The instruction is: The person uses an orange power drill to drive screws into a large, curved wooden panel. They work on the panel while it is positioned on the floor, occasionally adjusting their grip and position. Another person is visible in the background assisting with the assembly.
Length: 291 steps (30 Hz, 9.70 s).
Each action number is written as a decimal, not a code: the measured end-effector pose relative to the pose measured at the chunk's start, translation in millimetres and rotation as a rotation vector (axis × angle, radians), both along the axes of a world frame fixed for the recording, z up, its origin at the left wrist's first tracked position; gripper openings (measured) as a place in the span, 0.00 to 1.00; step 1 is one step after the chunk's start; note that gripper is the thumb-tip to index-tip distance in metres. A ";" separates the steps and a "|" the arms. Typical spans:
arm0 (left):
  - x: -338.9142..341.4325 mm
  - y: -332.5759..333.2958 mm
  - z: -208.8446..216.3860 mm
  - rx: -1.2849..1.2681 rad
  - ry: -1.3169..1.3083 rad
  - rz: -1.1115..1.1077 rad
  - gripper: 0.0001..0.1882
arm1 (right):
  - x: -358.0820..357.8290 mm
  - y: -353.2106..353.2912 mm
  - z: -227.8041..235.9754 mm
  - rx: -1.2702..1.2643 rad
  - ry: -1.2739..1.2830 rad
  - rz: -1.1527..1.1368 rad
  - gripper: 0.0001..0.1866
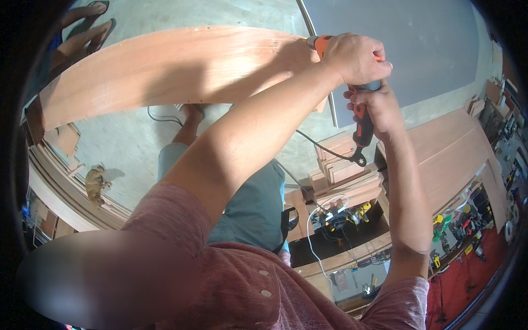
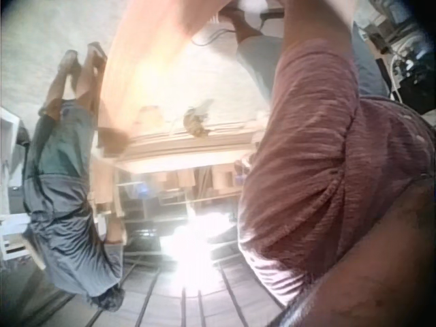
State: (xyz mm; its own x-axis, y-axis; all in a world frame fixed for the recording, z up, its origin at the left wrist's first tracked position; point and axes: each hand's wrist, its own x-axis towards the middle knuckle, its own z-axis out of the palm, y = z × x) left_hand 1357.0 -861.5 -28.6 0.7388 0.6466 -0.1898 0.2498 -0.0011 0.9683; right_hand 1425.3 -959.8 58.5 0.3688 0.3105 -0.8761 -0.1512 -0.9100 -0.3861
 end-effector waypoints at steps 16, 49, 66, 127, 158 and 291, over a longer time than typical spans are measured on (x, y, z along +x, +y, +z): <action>-6.0 25.4 1.3 -0.130 0.096 -0.049 0.17 | -18.0 38.1 17.4 -0.065 -0.043 0.034 0.29; -17.2 28.2 -1.4 -0.135 0.058 -0.160 0.16 | -35.2 25.4 6.9 -0.030 -0.002 -0.094 0.29; -21.8 27.6 -6.3 -0.145 0.058 -0.133 0.15 | -32.0 20.4 -4.6 -0.029 -0.047 -0.022 0.24; -64.3 -43.7 -192.5 0.547 0.899 -0.144 0.55 | -31.3 -207.3 120.8 0.570 0.010 -0.846 0.38; -277.6 -100.7 82.5 -0.964 0.177 -0.459 0.39 | -308.0 -237.2 145.5 0.869 0.051 -1.168 0.39; -738.7 -285.0 -397.1 0.856 1.474 -1.181 0.61 | -534.0 -747.7 -535.0 -0.776 -0.534 -0.452 0.49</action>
